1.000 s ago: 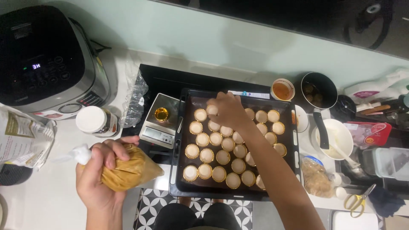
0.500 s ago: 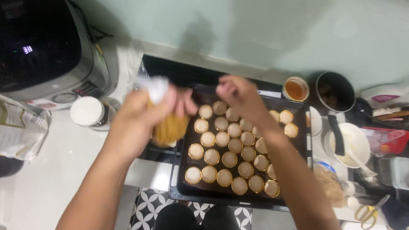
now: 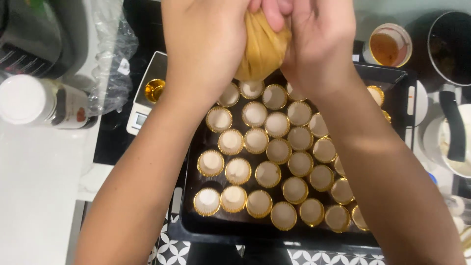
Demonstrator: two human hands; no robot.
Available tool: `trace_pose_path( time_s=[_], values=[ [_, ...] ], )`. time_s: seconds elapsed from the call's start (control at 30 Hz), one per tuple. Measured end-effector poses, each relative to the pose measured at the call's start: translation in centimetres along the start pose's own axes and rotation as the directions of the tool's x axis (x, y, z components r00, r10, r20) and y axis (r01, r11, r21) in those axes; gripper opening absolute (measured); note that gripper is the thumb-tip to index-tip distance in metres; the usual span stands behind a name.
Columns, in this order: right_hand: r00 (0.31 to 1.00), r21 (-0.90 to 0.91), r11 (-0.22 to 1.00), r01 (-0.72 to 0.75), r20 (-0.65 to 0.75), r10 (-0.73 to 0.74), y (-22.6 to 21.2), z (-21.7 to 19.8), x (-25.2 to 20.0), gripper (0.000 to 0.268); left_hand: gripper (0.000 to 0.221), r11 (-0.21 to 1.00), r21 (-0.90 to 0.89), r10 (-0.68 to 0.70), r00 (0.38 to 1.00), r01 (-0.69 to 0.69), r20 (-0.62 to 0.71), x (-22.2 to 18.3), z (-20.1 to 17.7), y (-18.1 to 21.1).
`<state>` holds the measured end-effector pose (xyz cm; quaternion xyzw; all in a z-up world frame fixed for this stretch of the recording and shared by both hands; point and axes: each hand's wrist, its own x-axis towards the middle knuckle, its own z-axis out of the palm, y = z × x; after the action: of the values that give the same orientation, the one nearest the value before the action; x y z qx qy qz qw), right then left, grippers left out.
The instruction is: Filling small tart shells with a piping bag in a kitchen setting.
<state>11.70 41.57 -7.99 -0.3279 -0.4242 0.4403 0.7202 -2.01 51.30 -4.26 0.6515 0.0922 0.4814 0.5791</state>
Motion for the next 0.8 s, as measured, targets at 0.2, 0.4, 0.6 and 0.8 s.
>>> trace_pose_path(
  time_s=[0.2,0.4,0.6,0.8],
  values=[
    [0.996,-0.191,0.977,0.091,0.001,-0.093,0.6,-1.1,0.0,0.036,0.023,0.990,-0.088,-0.112,0.993,0.114,0.033,-0.6,0.5,-0.4],
    [0.997,-0.293,0.956,0.015,-0.062,-0.034,2.0,-0.9,0.4,0.048,0.028,0.988,-0.110,-0.098,0.992,0.106,0.077,-0.9,0.8,-0.3],
    [0.991,-0.225,0.973,-0.041,-0.132,0.011,3.1,-0.9,0.5,0.050,0.031,0.982,-0.169,-0.070,0.992,0.088,0.109,-1.4,0.6,-0.7],
    [0.983,-0.342,0.939,-0.039,-0.181,-0.025,3.0,-0.4,0.2,0.037,0.031,0.975,-0.192,-0.094,0.990,0.114,0.106,-1.4,0.8,-0.9]
  ],
)
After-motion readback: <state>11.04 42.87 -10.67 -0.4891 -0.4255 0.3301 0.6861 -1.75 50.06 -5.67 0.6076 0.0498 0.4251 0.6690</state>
